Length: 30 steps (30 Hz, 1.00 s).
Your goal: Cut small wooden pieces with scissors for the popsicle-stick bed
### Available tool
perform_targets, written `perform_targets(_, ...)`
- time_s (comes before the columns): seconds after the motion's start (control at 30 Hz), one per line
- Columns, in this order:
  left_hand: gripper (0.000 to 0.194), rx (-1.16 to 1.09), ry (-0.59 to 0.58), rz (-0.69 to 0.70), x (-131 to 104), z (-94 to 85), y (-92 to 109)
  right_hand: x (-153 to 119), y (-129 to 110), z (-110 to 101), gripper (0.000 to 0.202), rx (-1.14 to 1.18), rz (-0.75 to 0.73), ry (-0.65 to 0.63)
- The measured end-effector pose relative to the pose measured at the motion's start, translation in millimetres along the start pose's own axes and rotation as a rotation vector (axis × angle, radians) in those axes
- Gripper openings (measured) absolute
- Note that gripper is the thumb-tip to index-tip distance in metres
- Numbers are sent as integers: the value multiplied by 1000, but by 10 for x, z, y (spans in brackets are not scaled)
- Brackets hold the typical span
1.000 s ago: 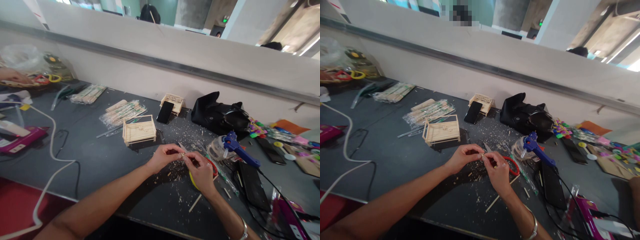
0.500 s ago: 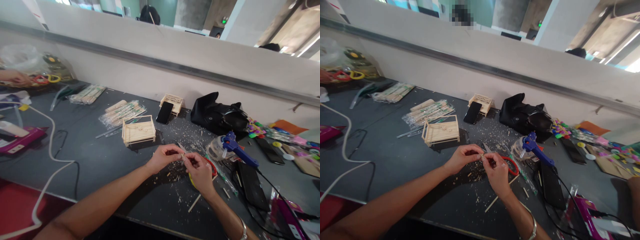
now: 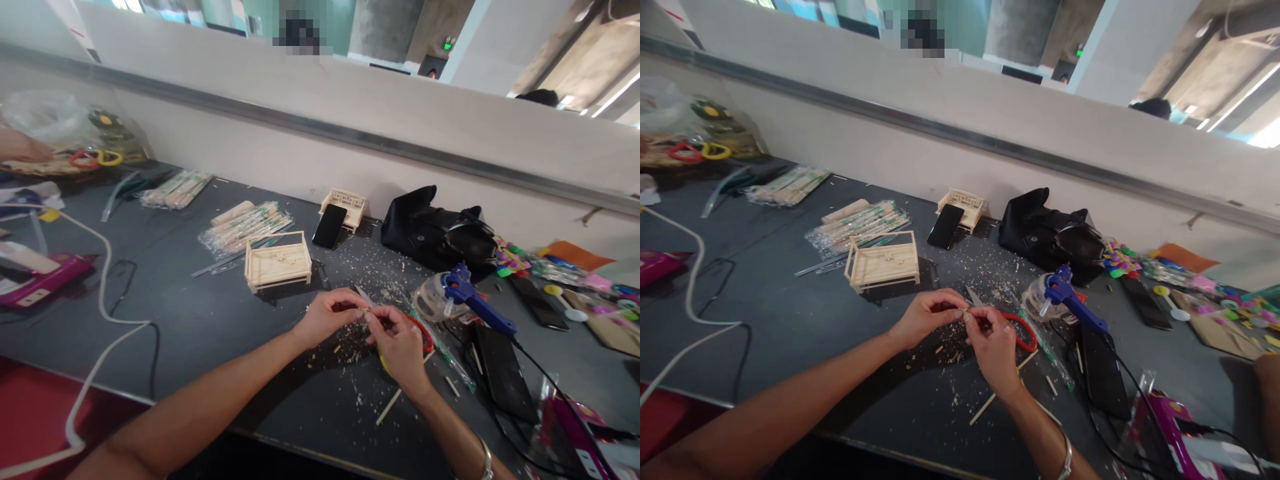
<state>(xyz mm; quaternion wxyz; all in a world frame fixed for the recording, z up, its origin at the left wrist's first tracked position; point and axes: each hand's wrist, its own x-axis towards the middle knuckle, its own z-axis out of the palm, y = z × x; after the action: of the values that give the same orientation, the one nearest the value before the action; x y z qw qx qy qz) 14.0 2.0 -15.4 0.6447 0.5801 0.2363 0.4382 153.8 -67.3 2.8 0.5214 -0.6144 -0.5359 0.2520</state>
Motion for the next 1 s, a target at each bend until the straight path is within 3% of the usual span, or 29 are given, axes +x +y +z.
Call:
perform_targets(0.47,32,62,1,22,4,-14,-2,2,26,-17,33,-25,-12,0)
perform_targets(0.77,41,-253,114,-201,19,24,-12,8,64,-62,28,-45,-41,-6)
perform_targets(1.0,39,-412,80,-263,30,23,19,16,106,-76,24,-32,-48,41)
